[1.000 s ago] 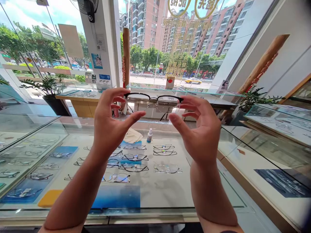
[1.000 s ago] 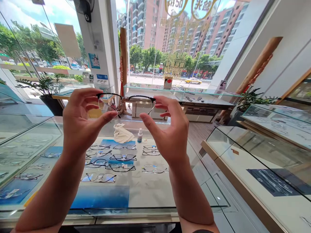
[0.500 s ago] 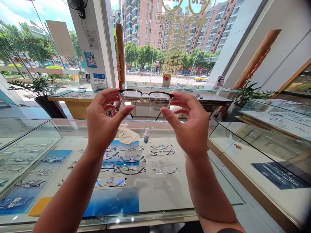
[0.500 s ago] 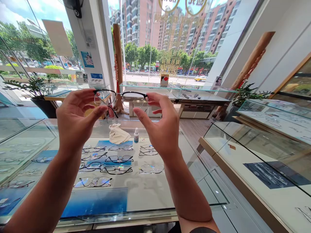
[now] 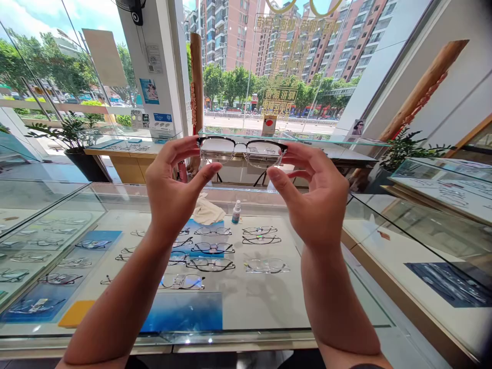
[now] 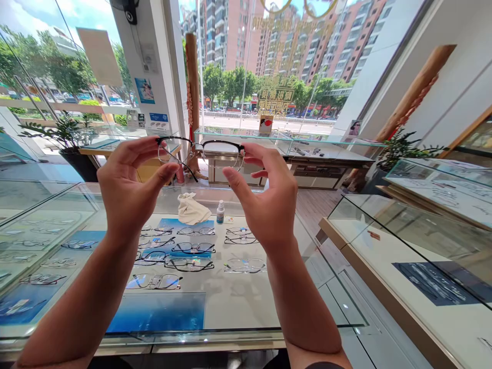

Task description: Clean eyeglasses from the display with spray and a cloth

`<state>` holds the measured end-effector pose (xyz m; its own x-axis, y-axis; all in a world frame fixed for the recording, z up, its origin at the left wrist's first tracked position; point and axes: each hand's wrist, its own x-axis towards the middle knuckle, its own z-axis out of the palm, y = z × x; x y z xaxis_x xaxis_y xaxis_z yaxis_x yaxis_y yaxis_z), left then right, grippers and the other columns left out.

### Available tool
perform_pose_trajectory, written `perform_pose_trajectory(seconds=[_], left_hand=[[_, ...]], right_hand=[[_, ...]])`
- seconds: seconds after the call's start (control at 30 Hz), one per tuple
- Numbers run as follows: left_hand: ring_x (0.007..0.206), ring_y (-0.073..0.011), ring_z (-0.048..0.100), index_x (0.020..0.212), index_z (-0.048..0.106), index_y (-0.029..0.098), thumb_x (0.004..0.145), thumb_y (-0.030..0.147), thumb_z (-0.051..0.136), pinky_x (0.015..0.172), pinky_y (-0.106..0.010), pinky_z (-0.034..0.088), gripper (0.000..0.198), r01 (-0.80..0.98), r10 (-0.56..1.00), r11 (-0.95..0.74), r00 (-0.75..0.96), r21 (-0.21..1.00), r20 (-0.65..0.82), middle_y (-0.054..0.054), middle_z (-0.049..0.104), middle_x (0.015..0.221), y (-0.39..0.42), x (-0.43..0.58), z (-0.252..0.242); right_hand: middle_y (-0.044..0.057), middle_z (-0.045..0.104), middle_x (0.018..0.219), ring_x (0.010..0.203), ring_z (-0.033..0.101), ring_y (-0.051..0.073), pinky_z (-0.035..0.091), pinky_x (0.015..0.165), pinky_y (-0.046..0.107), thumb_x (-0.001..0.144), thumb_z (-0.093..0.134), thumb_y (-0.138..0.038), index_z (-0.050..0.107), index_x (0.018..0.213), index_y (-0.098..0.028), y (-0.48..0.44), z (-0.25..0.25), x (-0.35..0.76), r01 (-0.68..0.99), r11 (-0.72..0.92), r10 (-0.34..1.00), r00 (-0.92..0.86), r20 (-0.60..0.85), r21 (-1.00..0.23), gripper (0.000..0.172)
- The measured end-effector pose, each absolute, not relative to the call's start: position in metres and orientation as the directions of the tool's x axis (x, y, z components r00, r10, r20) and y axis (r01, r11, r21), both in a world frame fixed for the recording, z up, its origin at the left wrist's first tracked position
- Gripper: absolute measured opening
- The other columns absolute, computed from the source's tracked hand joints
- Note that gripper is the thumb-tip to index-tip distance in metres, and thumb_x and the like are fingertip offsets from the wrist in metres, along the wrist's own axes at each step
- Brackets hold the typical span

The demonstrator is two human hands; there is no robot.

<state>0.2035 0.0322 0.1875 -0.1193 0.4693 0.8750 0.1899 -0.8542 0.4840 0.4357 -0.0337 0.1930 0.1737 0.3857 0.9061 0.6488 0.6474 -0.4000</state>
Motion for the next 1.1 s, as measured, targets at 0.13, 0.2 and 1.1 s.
perform_pose_trajectory(seconds=[0.13,0.2,1.1], left_hand=[[0.122,-0.0298,0.078,0.126,0.077,0.032,0.083,0.058,0.097,0.088,-0.041,0.071,0.054,0.212,0.46,-0.852,-0.129,0.478,0.878,-0.006,0.08,0.124,0.0296,0.2046,0.1883],[0.12,-0.0296,0.078,0.125,0.077,0.032,0.083,0.059,0.097,0.088,-0.041,0.071,0.053,0.228,0.448,-0.854,-0.137,0.468,0.884,-0.006,0.08,0.122,0.0279,0.2055,0.1887],[0.11,-0.0281,0.077,0.125,0.074,0.033,0.087,0.054,0.096,0.081,-0.041,0.067,0.049,0.344,0.362,-0.854,-0.144,0.39,0.921,-0.006,0.077,0.116,0.0225,0.2084,0.1886]], right_hand=[[0.009,0.081,0.126,0.113,0.079,0.027,0.067,0.086,0.043,0.098,0.082,-0.051,0.075,0.134,-0.029,-0.034,0.1932,0.4354,0.65,0.643,0.393,0.173,0.903,-0.405,0.043],[0.009,0.082,0.127,0.113,0.079,0.028,0.067,0.086,0.044,0.098,0.081,-0.052,0.075,0.134,-0.029,-0.0344,0.1933,0.4353,0.651,0.635,0.406,0.177,0.896,-0.416,0.043],[0.01,0.082,0.131,0.114,0.08,0.029,0.068,0.088,0.047,0.1,0.074,-0.049,0.075,0.138,-0.028,-0.0308,0.1919,0.4367,0.66,0.602,0.464,0.17,0.87,-0.45,0.043]])
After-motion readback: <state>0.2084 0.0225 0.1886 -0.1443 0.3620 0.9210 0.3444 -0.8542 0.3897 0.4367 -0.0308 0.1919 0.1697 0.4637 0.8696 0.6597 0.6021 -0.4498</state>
